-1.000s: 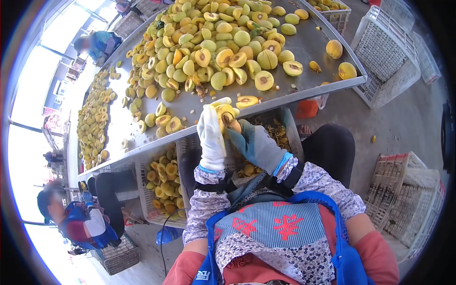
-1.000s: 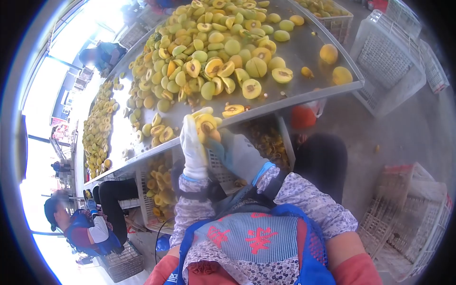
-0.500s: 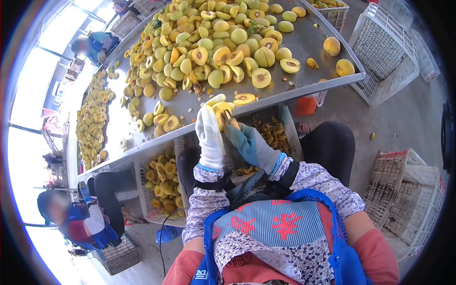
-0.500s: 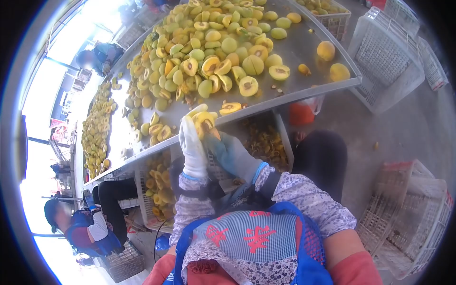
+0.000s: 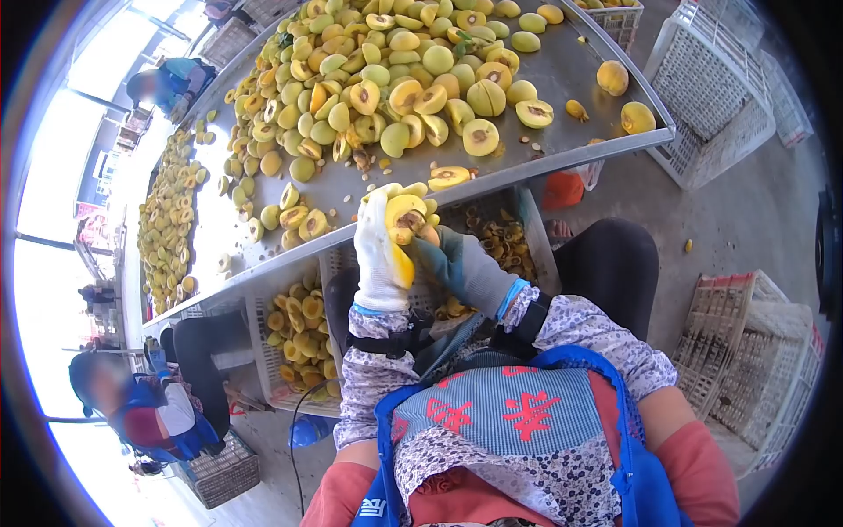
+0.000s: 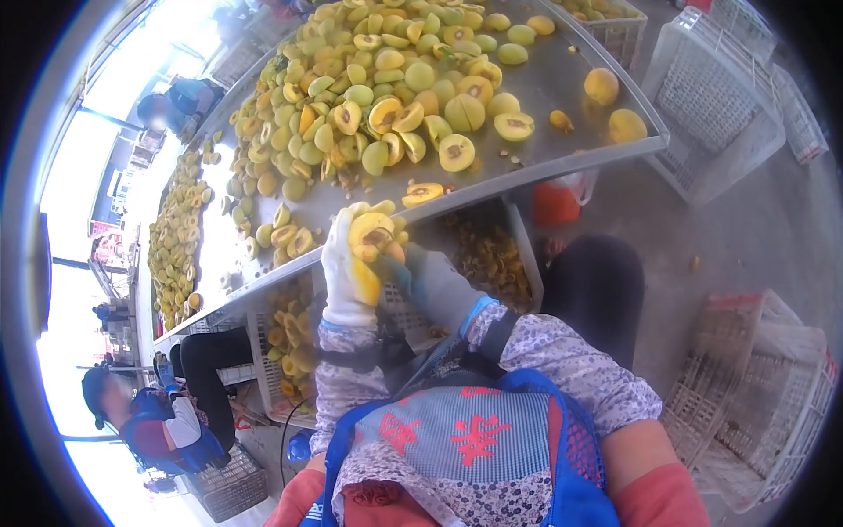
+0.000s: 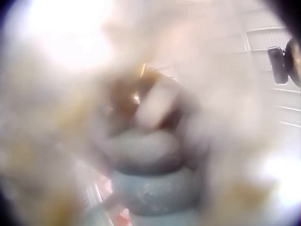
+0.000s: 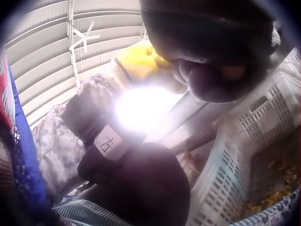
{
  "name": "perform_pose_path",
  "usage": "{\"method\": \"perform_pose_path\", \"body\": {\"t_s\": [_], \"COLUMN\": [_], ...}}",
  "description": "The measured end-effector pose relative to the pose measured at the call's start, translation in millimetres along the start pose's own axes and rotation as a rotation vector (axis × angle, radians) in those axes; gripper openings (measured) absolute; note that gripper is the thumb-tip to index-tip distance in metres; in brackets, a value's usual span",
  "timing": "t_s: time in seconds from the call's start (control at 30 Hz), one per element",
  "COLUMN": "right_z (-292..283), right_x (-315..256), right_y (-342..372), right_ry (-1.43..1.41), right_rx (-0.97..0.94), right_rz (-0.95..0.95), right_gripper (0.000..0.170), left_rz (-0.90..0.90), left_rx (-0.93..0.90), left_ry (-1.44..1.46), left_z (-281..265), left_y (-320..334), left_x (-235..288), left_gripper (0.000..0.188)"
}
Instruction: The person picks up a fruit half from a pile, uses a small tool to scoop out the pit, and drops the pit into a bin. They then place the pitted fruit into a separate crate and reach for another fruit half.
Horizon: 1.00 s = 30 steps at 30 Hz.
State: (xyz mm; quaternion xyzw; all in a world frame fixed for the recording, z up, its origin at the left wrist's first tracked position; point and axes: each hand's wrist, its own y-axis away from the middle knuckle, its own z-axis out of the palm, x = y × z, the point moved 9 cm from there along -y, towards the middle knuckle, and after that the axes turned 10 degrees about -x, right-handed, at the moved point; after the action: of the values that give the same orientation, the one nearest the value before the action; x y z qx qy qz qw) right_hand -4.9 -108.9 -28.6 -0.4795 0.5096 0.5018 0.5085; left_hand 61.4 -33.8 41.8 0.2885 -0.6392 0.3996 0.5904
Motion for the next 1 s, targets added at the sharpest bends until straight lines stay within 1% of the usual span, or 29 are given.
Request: {"method": "perform_pose_path", "body": {"t_s": [0.03,0.07,0.13,0.17,0.2,0.23,0.27,0.3,0.33,0.37,0.4,0.47,0.5,0.53,0.57,0.6,0.63,0.67,0.7,0.77,0.8,0.87,0.9,0.93,0.97,1.0], "right_z": [4,7,17,15,10,6,1,-4,-5,-4,1,15,11,14,21,23,21,18,16,24,23,14,17,18,20,24], "right_x": [-7,-4,3,6,6,7,5,8,11,9,8,-1,-15,-24,-23,-20,-16,-16,-21,-14,-17,-24,-16,-9,-6,-11], "right_y": [2,1,-1,-1,-1,-1,-2,-1,1,1,3,4,6,12,20,20,17,15,15,29,31,25,25,23,19,19], "right_ry": [-0.124,-0.124,-0.269,-0.27,-0.164,-0.06,-0.06,-0.019,0.024,0.042,0.043,-0.135,-0.136,-0.252,-0.366,-0.367,-0.309,-0.252,-0.252,-0.46,-0.458,-0.248,-0.247,-0.246,-0.246,-0.246], "right_rx": [-0.03,-0.029,-0.085,-0.085,-0.09,-0.094,-0.091,-0.091,-0.096,-0.092,-0.096,-0.143,-0.144,-0.236,-0.328,-0.329,-0.297,-0.265,-0.267,-0.361,-0.365,-0.308,-0.327,-0.337,-0.343,-0.359], "right_rz": [-0.003,-0.003,-0.004,-0.002,0.044,0.087,0.081,0.117,0.156,0.129,0.129,0.065,0.063,0.219,0.378,0.381,0.344,0.306,0.306,0.595,0.597,0.522,0.514,0.419,0.322,0.314], "right_gripper": [0.053,0.053,0.054,0.054,0.054,0.055,0.055,0.056,0.057,0.058,0.058,0.061,0.061,0.059,0.059,0.059,0.06,0.06,0.06,0.063,0.063,0.051,0.051,0.049,0.047,0.047], "left_rz": [0.176,0.176,-0.06,0.004,0.004,0.109,0.217,0.218,-0.009,-0.236,-0.235,-0.272,-0.271,-0.27,-0.277,-0.285,-0.286,-0.254,-0.22,-0.222,-0.222,-0.209,-0.2,-0.22,-0.21,-0.202], "left_rx": [0.048,0.047,0.133,0.124,0.126,0.065,0.0,-0.003,-0.037,-0.069,-0.065,0.023,0.098,0.099,0.144,0.189,0.191,0.153,0.117,0.118,0.116,0.107,0.098,0.066,0.069,0.069], "left_ry": [-0.239,-0.238,0.441,0.38,0.38,0.144,-0.092,-0.092,0.25,0.591,0.591,0.249,0.302,0.302,0.312,0.323,0.323,0.269,0.214,0.229,0.245,0.201,0.154,-0.001,-0.072,-0.141], "left_z": [2,2,-3,-2,-3,-2,3,-1,-5,2,3,-5,-4,-3,-4,-7,-9,-11,-10,-10,-8,-5,-6,-6,-5,-2], "left_y": [5,5,4,5,7,6,4,2,-3,-2,-2,0,1,1,2,4,4,3,1,2,2,1,1,-1,0,1], "left_x": [14,12,-23,-17,-19,-7,6,15,5,-9,-9,-12,-14,-13,-15,-17,-21,-24,-21,-20,-20,-19,-16,-11,-6,-3], "left_gripper": [0.027,0.027,0.026,0.024,0.024,0.023,0.023,0.023,0.026,0.029,0.029,0.039,0.038,0.038,0.037,0.036,0.036,0.036,0.035,0.035,0.034,0.034,0.034,0.033,0.034,0.034]}}
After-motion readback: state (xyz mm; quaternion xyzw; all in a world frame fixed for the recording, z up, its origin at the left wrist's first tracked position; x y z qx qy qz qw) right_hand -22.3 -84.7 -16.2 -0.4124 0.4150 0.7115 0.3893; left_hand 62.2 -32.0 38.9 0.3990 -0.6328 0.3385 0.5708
